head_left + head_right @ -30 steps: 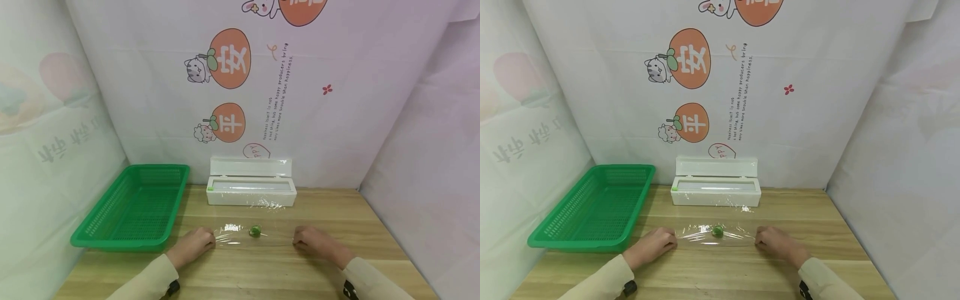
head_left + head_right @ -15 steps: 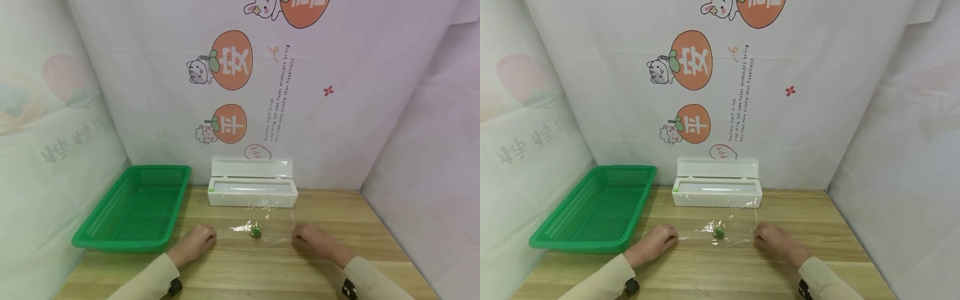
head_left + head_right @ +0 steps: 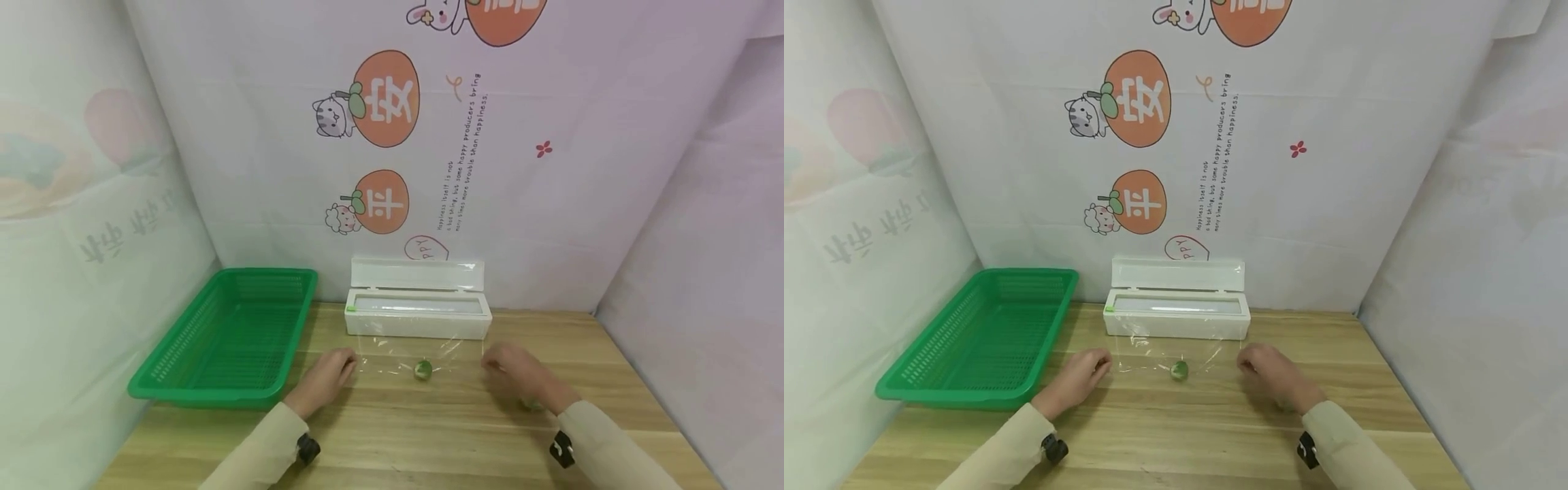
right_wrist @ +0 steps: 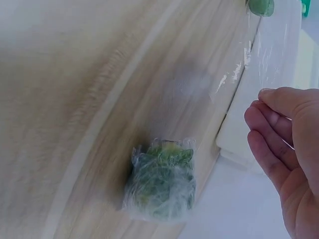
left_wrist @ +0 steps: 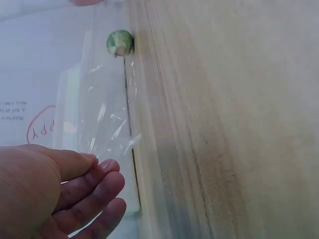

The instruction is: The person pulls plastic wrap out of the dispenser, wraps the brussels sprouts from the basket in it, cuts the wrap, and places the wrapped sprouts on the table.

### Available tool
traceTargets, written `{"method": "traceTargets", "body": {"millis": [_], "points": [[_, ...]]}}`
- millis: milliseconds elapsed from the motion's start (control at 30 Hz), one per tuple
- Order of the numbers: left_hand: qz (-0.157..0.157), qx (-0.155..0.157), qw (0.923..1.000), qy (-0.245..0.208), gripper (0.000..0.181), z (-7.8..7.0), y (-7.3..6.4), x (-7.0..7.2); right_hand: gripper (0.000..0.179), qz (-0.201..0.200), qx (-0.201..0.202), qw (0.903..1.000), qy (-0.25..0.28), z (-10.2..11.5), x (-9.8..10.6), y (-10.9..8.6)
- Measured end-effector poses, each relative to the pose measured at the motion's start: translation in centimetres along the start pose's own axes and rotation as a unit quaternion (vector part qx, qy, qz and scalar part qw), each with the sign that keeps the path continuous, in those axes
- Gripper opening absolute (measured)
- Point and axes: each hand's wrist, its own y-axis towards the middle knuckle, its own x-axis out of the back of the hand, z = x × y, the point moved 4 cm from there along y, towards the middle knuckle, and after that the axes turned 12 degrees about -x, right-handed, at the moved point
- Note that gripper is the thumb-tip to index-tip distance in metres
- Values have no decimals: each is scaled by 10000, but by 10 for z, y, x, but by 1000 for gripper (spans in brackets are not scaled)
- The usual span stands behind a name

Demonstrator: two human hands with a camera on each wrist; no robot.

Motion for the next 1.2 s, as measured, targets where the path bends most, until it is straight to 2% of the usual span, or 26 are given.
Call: {"method": "traceTargets", "body": {"millis": [233,500,700,933,1033,1200], "points": [[-233,234,9995,-27,13,13,13,-11,13,-50,-175,9995,250,-13,-6,10],[-116,733,9970,-210,15,27,23,-23,20,185,-552,9968,545,-22,-17,20],[-69,805,9967,-93,15,33,28,-31,22,93,-549,9979,336,-27,-27,24],[94,1006,9949,57,15,36,36,-31,27,-37,-499,9986,155,-25,-30,28],[118,1091,9939,116,17,38,38,-30,29,-4,-694,9976,87,-23,-28,29],[81,1068,9942,99,23,38,39,-27,17,13,-1001,9950,50,-24,-25,29]]}}
